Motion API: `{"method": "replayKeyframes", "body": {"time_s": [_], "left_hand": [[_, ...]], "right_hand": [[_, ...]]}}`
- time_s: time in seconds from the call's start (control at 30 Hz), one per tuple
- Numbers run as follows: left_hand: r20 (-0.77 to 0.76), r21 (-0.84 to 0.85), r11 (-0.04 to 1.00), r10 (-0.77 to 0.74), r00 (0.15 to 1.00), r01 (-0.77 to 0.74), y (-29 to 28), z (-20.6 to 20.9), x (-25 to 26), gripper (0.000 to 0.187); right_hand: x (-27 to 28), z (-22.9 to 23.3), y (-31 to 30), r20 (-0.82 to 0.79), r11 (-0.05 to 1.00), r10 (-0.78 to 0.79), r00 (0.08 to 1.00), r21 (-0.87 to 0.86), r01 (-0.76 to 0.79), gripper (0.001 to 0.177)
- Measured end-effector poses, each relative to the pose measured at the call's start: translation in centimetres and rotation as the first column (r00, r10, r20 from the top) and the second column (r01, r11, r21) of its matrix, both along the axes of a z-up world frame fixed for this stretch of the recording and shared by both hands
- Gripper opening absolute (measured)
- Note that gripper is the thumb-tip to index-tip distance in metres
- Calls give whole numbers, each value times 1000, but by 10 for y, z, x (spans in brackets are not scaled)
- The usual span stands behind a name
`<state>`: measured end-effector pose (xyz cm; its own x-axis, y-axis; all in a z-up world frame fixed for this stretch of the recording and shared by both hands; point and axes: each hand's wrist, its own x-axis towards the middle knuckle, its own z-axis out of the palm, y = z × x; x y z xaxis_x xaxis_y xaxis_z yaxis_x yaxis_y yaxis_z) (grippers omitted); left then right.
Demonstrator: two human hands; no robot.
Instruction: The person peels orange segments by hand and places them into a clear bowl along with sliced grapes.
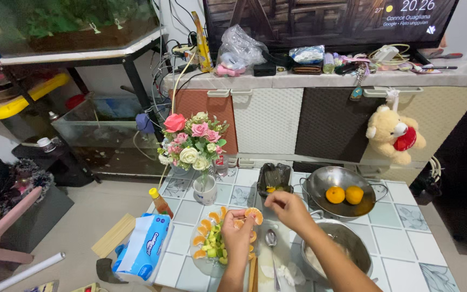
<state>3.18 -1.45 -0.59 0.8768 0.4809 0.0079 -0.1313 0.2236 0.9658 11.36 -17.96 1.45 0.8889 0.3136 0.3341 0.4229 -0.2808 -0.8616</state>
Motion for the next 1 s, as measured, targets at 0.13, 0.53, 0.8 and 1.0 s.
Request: {"method": "replayKeyframes", "body": {"time_s": [0.13,0.53,0.8,1.0], "left_hand": [[57,86,996,20,998,-25,-3,0,13,19],[135,91,996,-19,991,6,-9,-15,64,18],[-6,155,987,-31,1000,31,-16,5,68,13],[36,67,995,-83,996,80,-17,-3,77,14]], "right_hand": [[11,-17,4,28,995,-23,999,-94,25,16],[34,-7,6,-77,1000,-18,997,-21,16,10],[42,5,3,106,992,-13,994,-127,27,12],[51,3,2,113,994,-52,992,-91,62,11]]}}
